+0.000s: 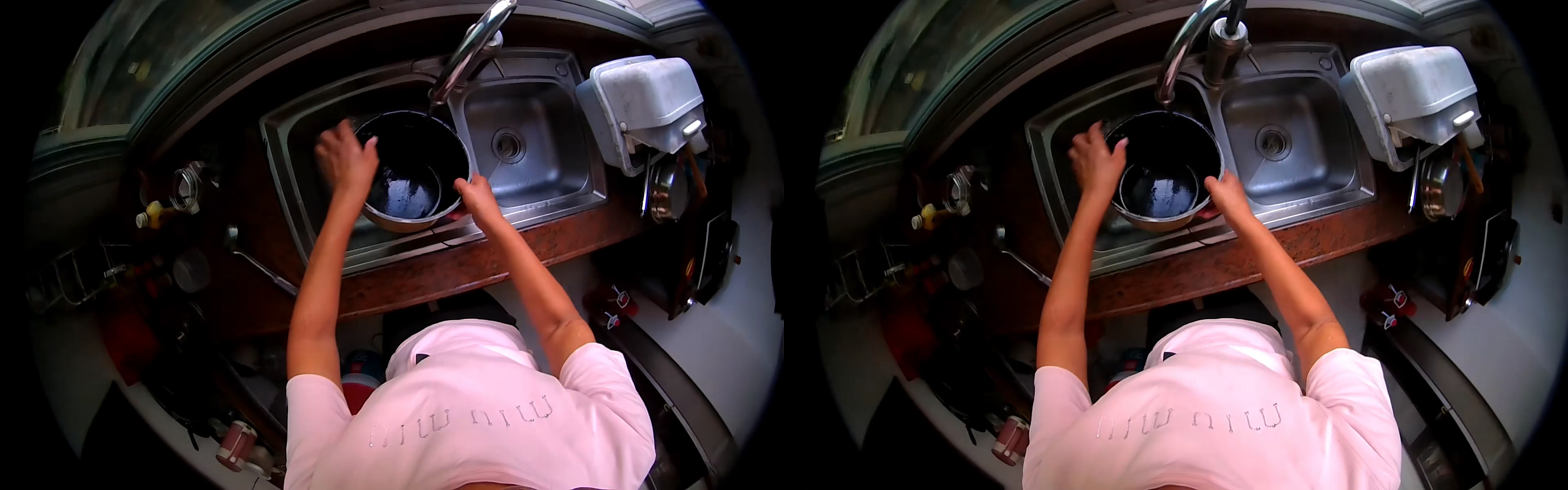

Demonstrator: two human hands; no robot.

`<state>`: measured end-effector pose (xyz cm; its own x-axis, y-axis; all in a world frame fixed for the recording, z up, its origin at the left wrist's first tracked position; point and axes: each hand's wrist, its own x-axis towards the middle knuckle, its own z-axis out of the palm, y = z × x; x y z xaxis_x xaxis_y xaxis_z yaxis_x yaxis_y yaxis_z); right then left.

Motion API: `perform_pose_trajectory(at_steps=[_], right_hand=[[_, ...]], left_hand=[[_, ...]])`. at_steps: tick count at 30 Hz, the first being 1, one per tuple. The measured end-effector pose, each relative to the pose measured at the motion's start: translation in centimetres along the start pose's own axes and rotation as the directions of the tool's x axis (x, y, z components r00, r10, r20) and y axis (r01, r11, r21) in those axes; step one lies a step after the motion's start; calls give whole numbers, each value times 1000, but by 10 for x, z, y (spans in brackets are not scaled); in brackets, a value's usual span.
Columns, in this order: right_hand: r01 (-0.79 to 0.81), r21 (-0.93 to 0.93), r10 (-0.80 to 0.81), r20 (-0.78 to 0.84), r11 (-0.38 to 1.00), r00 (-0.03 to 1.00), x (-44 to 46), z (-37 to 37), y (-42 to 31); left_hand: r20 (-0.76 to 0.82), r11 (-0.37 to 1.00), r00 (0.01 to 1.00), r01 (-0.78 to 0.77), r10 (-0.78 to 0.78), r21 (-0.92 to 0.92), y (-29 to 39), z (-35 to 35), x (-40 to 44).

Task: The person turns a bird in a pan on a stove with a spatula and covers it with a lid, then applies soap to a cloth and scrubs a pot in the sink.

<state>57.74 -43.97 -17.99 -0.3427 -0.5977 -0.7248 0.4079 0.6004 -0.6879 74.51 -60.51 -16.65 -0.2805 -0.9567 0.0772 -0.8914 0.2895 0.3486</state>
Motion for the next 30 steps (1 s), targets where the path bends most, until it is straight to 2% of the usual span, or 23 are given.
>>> perform_pose_trajectory(at_steps=[1, 2, 3, 6, 9, 10, 11, 13, 14, 15, 16, 17, 18, 19, 20, 22, 23, 24, 25, 26, 27, 28, 30], right_hand=[[-22, 1, 22, 34, 1000, 999, 0, -3, 0], [-35, 12, 34, 47, 999, 998, 2, -4, -1], [-45, -2, 45, 82, 999, 996, 5, -5, 1], [-82, -60, 91, 171, 995, 981, 17, -9, 10], [55, -280, -8, 167, 959, 986, 39, -13, 28], [109, -247, -72, 155, 963, 985, 47, -9, 24], [160, -214, -132, 141, 964, 981, 54, -2, 17], [261, -150, -248, 102, 954, 963, 69, 16, 0], [317, -122, -309, 82, 940, 947, 76, 26, -14], [367, -94, -363, 57, 925, 930, 79, 34, -24], [235, 114, -245, 84, 965, 966, 69, 46, -50], [85, 313, -132, 133, 946, 982, 63, 53, -73], [7, 349, -91, 226, 937, 970, 75, 53, -79], [-74, 376, -53, 318, 923, 947, 93, 53, -86], [-209, 364, -20, 533, 908, 846, 107, 46, -91], [34, 95, -75, 470, 995, 879, 94, 45, -86], [151, -53, -112, 446, 987, 888, 82, 51, -88], [128, -137, -57, 432, 982, 900, 86, 60, -78], [14, -233, 52, 273, 972, 961, 61, 80, -85], [25, -172, 45, 392, 985, 919, 49, 87, -82], [81, -100, -34, 406, 992, 913, 42, 97, -76], [143, -97, -85, 451, 985, 888, 36, 104, -73], [229, -4, -200, 470, 973, 860, 37, 117, -56]], left_hand=[[19, 995, 996, 90, -91, 49, -17, 3, -4], [198, 972, 959, 222, -204, -72, -29, -2, -2], [381, 915, 879, 369, -286, -164, -40, -7, 0], [533, 885, 816, 400, -225, -238, -72, 1, -3], [400, 828, 866, 445, -302, -340, -33, -37, -26], [254, 809, 930, 359, -266, -465, -25, -39, -37], [305, 726, 894, 446, -329, -523, -4, -57, -41], [109, 832, 968, 249, -224, -496, -9, -37, -48], [141, 861, 967, 252, -211, -441, -1, -45, -49], [72, 860, 979, 203, -192, -468, -1, -42, -51], [4, 858, 985, 152, -173, -490, -1, -35, -53], [-66, 855, 986, 97, -152, -510, -3, -26, -54], [-157, 861, 980, 27, -124, -508, -7, -16, -56], [-153, 852, 978, 40, -140, -522, -4, -18, -57], [-150, 843, 976, 53, -157, -536, 1, -23, -58], [-156, 844, 971, 75, -184, -531, 6, -25, -63], [-165, 856, 967, 84, -193, -511, 9, -24, -66], [-176, 866, 964, 91, -200, -492, 12, -23, -68], [-162, 878, 967, 100, -197, -468, 18, -24, -71], [-145, 890, 971, 110, -192, -442, 26, -25, -76], [-128, 902, 974, 117, -186, -417, 34, -25, -82], [-222, 916, 971, -10, -87, -401, 40, -20, -90], [-137, 867, 984, 28, -111, -498, 53, -24, -104]])
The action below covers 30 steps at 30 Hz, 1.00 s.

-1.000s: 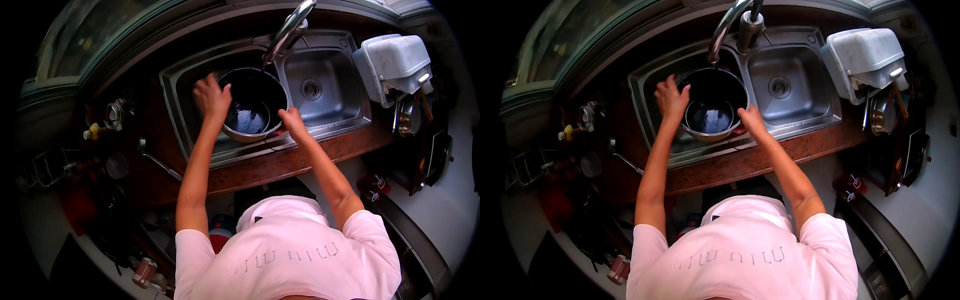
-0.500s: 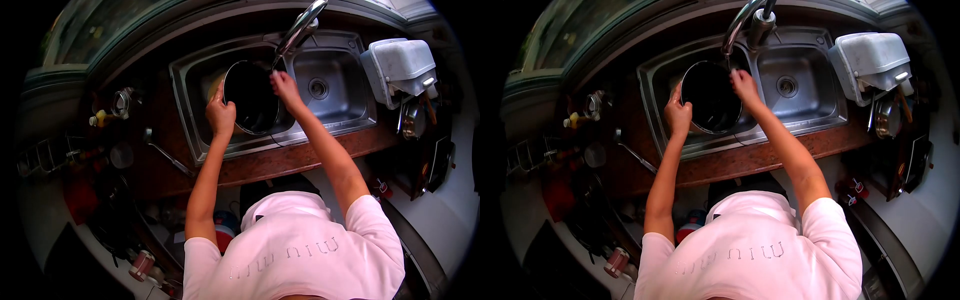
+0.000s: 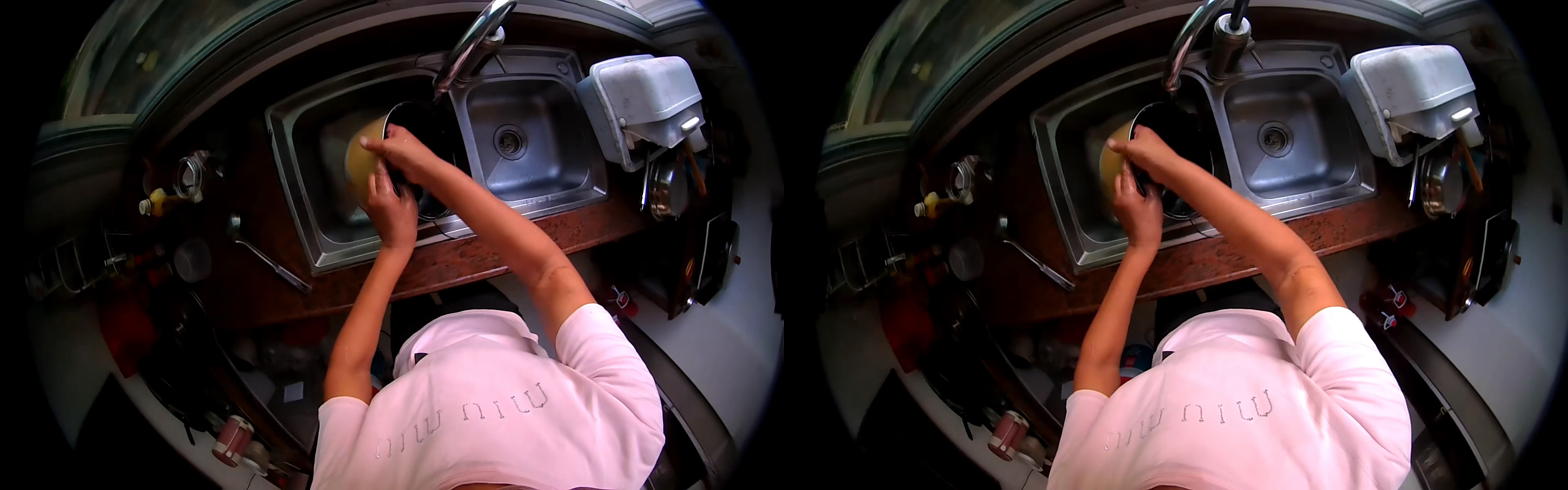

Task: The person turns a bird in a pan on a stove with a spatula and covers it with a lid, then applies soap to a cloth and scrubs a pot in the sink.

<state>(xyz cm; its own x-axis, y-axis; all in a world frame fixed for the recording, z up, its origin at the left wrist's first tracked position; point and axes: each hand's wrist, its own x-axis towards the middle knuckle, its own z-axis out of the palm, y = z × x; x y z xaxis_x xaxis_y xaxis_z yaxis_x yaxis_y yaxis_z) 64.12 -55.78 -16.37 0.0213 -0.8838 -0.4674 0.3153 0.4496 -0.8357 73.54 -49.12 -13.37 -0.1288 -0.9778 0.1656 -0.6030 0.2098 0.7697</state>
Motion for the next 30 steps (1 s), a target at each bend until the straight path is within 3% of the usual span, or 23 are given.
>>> perform_pose_trajectory(at_steps=[1, 2, 3, 5, 6, 7, 9, 12, 13, 17, 18, 21, 24, 25, 26, 27, 28, 29, 30], right_hand=[[64, 63, -62, -33, 996, 997, 4, 4, 16], [93, -76, -101, -121, 993, 987, -6, 7, 14], [99, -34, -103, -121, 994, 987, -18, 8, 12], [133, -147, -150, -110, 980, 983, -42, 2, 13], [55, -166, -72, -99, 985, 993, -58, -1, 8], [121, -198, -137, -68, 973, 988, -69, -6, 13], [255, -254, -263, 3, 933, 965, -84, -13, 30], [319, -209, -305, 99, 924, 947, -100, -16, 65], [248, -395, -197, 167, 884, 966, -112, -19, 47], [443, -554, -364, 253, 705, 896, -120, -27, 67], [465, -608, -380, 274, 644, 884, -119, -30, 71], [276, -398, -117, 380, 875, 918, -119, -38, 65], [242, -616, 182, 544, 750, 819, -77, -73, 88], [551, -732, 8, 604, 400, 797, -57, -91, 109], [487, -871, 44, 485, -69, 873, -52, -94, 90], [485, -827, -167, 541, -284, 825, -35, -110, 95], [415, -701, -54, 541, -580, 839, -17, -119, 83], [395, -858, -238, 480, -329, 844, 7, -129, 99], [440, -898, -420, 398, 3, 815, 32, -139, 117]], left_hand=[[9, 999, 1000, 4, -4, -53, 0, 0, -6], [74, 997, 997, 10, -4, -76, 6, -6, -12], [85, 996, 996, -26, 34, -89, 4, -12, -18], [106, 989, 989, -90, 103, -118, -2, -24, -26], [69, 986, 991, -102, 111, -131, 0, -34, -25], [19, 960, 999, 49, -45, -276, -11, -33, -26], [-25, 951, 989, 132, -144, -280, -2, -43, -9], [3, 993, 1000, -23, 23, 112, 8, -51, 29], [30, 966, 997, -70, 65, 251, 14, -52, 38], [241, 941, 950, 113, -197, 320, 27, -52, 63], [183, 959, 970, 108, -160, 262, 24, -43, 62], [126, 975, 992, -5, -23, 220, 4, -32, 56], [70, 985, 993, -103, 93, 142, -1, -27, 46], [88, 988, 994, -72, 61, 138, 0, -27, 44], [105, 990, 994, -41, 27, 136, 3, -28, 43], [125, 990, 992, -7, -11, 141, 3, -29, 39], [133, 990, 991, -13, -6, 138, 2, -28, 37], [141, 991, 990, -18, -1, 133, 2, -26, 36], [155, 991, 988, -24, 4, 128, 1, -26, 34]])
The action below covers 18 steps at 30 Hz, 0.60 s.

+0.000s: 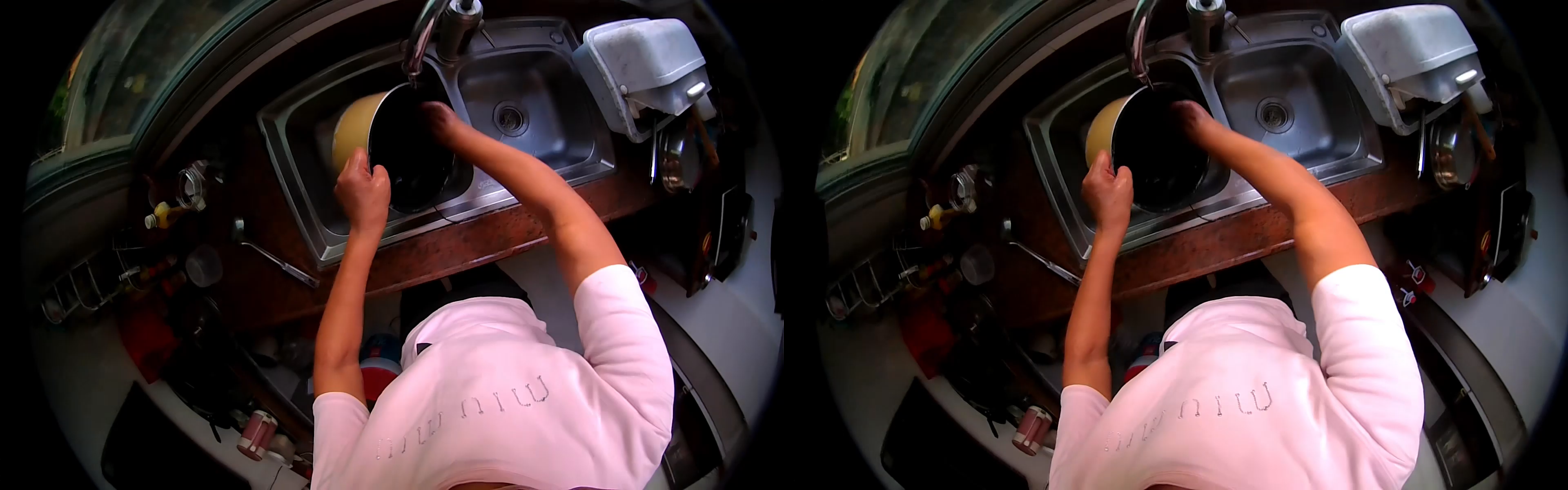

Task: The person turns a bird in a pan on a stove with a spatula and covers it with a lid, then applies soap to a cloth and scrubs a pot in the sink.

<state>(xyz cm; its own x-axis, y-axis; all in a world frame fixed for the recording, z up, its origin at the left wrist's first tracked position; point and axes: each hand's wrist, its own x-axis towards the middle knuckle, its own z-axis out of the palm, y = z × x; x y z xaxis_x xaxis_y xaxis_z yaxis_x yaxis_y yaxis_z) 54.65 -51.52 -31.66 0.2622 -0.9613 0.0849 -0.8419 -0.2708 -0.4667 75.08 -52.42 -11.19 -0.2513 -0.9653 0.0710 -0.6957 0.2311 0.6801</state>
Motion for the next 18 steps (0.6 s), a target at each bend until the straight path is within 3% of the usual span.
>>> perform_pose_trajectory(at_steps=[1, 2, 3, 5, 6, 7, 9, 12, 13, 14, 15, 16, 18], right_hand=[[-2, 293, 59, -184, 956, 981, 8, 22, 20], [156, -91, -176, -286, 984, 942, 13, 38, 29], [260, -474, -425, -284, 842, 860, 19, 46, 35], [32, -446, -90, -108, 894, 990, -3, 38, -27], [-158, -192, 215, 326, 968, 921, 9, 18, -69], [-438, -44, 327, 733, 898, 596, 20, -1, -100], [-412, 339, 106, 650, 846, 753, 6, -4, -121], [-235, 802, -131, 360, 548, 924, -16, -4, -138], [-235, 352, 2, 551, 906, 834, -26, 7, -122], [-34, -57, 64, 673, 998, 737, -18, -29, -109], [142, -272, 60, 617, 952, 784, -17, -30, -82], [338, -523, -365, 54, 783, 929, -38, 27, -15], [360, -854, -535, 118, 375, 836, -20, 19, 17]], left_hand=[[-40, 1000, 999, -27, 27, -12, -2, 2, 0], [-85, 998, 995, -55, 53, -25, -4, 4, 2], [-136, 996, 988, -83, 77, -41, -6, 7, 4], [-166, 996, 983, -85, 78, -35, -8, 13, 9], [-180, 996, 981, -85, 78, -31, -9, 15, 10], [-178, 997, 981, -78, 74, -19, -11, 19, 8], [-164, 998, 984, -63, 63, 10, -19, 27, 0], [-180, 999, 983, -35, 30, -25, -33, 28, -6], [-185, 1000, 983, -18, 14, -20, -38, 26, -7], [-166, 999, 986, -36, 32, -16, -40, 25, -8], [-148, 998, 988, -55, 52, -13, -42, 24, -11], [-129, 998, 989, -70, 68, -10, -41, 24, -15], [-157, 998, 985, -66, 66, 11, -34, 27, -22]])
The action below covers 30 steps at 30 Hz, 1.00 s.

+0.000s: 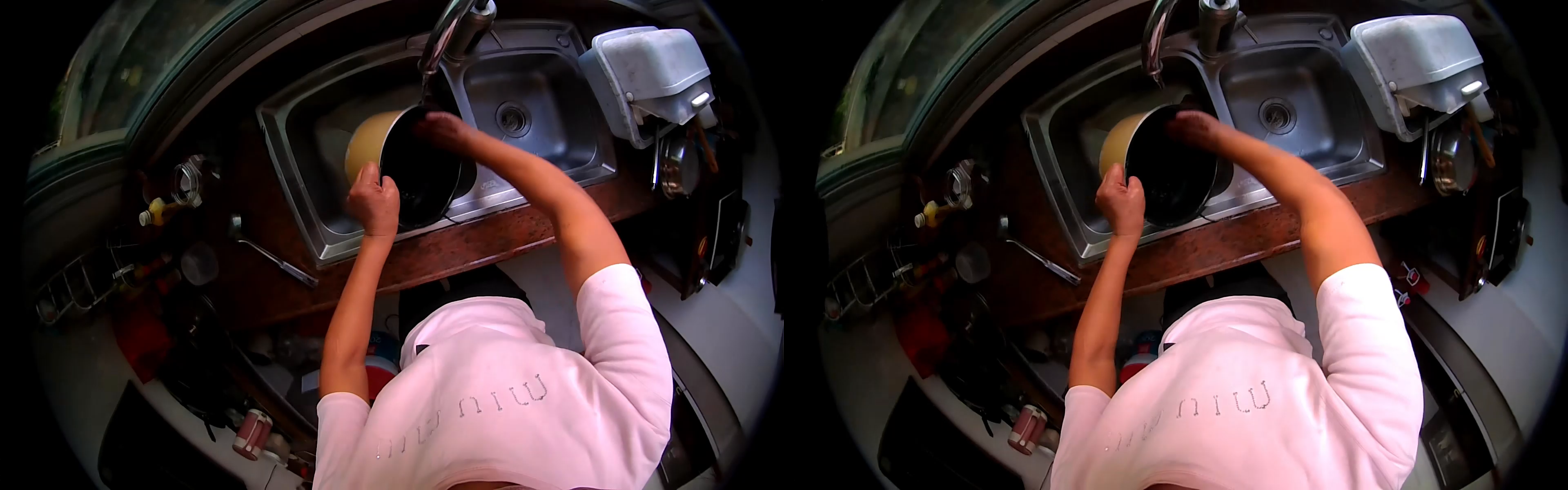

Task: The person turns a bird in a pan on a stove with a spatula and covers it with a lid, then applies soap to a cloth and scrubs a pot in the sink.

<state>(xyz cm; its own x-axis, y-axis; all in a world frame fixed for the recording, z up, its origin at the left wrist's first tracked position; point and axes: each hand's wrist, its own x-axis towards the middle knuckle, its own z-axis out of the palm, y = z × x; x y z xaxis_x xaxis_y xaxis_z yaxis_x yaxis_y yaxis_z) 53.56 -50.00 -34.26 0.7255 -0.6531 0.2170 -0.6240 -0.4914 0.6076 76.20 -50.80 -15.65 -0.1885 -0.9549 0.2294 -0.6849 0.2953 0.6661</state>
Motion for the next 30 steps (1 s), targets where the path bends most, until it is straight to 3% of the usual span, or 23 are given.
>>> perform_pose_trajectory(at_steps=[4, 6, 7, 8, 9, 10, 11, 13, 15, 16, 17, 19, 22, 25, 26, 27, 28, 29, 30], right_hand=[[-233, 324, 183, 179, 917, 967, 9, -25, 11], [-342, 397, 134, 467, 851, 874, 34, -51, 6], [-421, 524, 53, 579, 741, 813, 43, -63, 1], [-675, 573, -6, 765, 464, 644, 67, -91, 24], [-867, 476, -151, 877, 146, 456, 91, -116, 47], [-719, 397, -60, 853, -571, 519, 99, -110, 38], [-155, 151, 54, 863, -976, 502, 112, -122, 43], [289, -71, 81, 872, -955, 482, 134, -144, 67], [277, -74, 107, 804, -958, 585, 148, -140, 63], [144, -1, 63, 896, -990, 439, 162, -154, 65], [101, 71, 109, 895, -992, 434, 165, -155, 56], [-96, 122, 43, 812, -988, 582, 159, -143, 51], [-61, 97, 55, 866, -993, 497, 144, -164, 46], [-46, 215, 174, 882, -976, 438, 123, -184, 30], [-106, 336, 251, 848, -936, 467, 115, -182, 18], [-160, 450, 320, 803, -878, 503, 109, -179, 4], [-177, 607, 450, 726, -775, 519, 105, -180, -9], [-413, 581, 379, 795, -702, 474, 101, -188, -15], [-413, 708, 488, 700, -573, 522, 98, -194, -24]], left_hand=[[-57, 997, 995, 75, -77, -33, 3, -4, 13], [-91, 998, 994, 62, -64, -27, 6, -4, 17], [-105, 998, 993, 53, -56, -23, 6, -3, 19], [-100, 999, 994, 41, -43, -18, 3, -3, 17], [-119, 997, 990, 64, -69, -45, 2, -1, 16], [-131, 993, 986, 93, -101, -72, 2, 0, 12], [-141, 988, 981, 121, -134, -97, 2, 0, 6], [-156, 990, 979, 120, -131, -80, 6, 5, -2], [-171, 989, 975, 134, -144, -67, 10, 9, -12], [-175, 986, 972, 149, -159, -67, 13, 12, -18], [-181, 984, 968, 161, -172, -70, 18, 13, -22], [-80, 981, 982, 159, -169, -112, 25, 8, -35], [84, 976, 990, 126, -113, -177, 16, 0, -53], [40, 927, 977, 213, -211, -307, 1, -3, -72], [84, 834, 932, 354, -353, -424, 9, -13, -67], [49, 824, 944, 309, -325, -476, 11, -19, -59], [21, 889, 961, 265, -277, -372, 27, -32, -43], [0, 940, 974, 217, -225, -262, 40, -40, -29], [-50, 975, 980, 185, -192, -120, 37, -35, -23]])
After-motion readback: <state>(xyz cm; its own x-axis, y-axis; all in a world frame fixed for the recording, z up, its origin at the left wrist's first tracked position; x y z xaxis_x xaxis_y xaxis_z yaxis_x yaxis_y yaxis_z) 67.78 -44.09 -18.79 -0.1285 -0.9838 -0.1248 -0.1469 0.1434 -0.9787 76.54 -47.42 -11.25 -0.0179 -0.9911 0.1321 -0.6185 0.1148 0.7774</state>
